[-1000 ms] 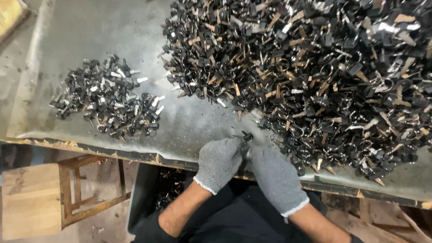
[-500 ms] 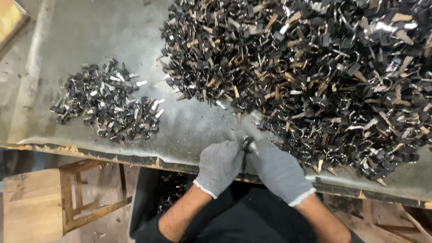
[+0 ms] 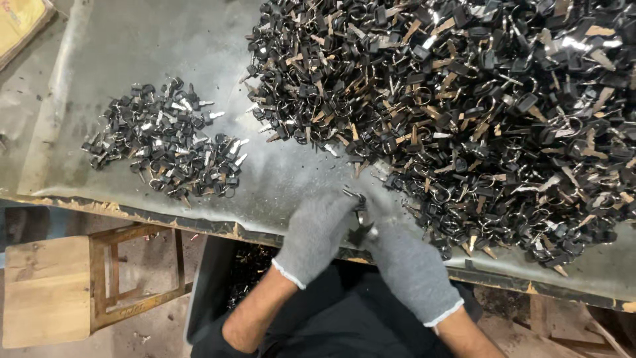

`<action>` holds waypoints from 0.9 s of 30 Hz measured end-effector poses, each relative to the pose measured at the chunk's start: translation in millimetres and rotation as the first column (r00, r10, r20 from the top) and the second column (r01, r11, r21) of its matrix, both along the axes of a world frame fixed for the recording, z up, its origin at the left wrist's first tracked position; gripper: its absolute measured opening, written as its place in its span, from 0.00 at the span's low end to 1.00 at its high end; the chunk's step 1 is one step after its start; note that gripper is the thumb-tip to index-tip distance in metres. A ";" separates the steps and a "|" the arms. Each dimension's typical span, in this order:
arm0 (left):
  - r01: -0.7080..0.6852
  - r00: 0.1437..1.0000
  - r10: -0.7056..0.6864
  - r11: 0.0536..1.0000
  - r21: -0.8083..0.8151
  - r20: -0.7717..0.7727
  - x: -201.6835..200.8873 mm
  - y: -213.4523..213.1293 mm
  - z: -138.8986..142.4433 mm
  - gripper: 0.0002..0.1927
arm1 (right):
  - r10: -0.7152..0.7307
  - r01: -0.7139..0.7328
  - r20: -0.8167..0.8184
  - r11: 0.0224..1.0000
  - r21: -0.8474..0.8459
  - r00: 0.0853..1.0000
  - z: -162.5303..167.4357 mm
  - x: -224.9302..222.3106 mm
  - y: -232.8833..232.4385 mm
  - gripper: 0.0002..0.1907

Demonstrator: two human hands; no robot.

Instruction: The person, wearing gray work gloves, sorts a large pile of keys on a metal table, picking keys one at a time from the main heap and placing them into a separate pile on the left side of the table. The sorting continues steadily throughout the episode.

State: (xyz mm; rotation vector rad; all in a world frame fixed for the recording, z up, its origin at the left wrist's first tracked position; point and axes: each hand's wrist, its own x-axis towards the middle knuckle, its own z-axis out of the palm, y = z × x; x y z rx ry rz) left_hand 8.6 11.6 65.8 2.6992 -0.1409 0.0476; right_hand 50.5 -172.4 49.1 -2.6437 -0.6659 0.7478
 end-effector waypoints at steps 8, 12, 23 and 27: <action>-0.042 0.999 0.054 0.827 -0.561 0.004 27.4 2.2 -17.8 0.33 | 0.140 -0.210 0.285 0.950 0.231 0.948 -11.9 -6.0 -5.9 0.12; -0.177 0.984 0.155 0.919 -0.351 -0.089 16.1 -3.3 -20.6 0.25 | 0.132 -0.171 0.169 0.954 0.245 0.977 -12.7 -7.1 -12.3 0.10; -0.057 0.971 0.124 0.949 -0.309 0.204 11.2 -2.0 -17.0 0.21 | -0.012 0.008 -0.086 0.999 -0.042 0.996 14.9 14.6 -6.1 0.33; -0.281 0.945 0.220 0.924 -0.258 -0.243 12.8 0.7 -16.0 0.22 | -0.011 0.002 0.049 0.984 0.180 0.999 11.4 13.2 -1.8 0.33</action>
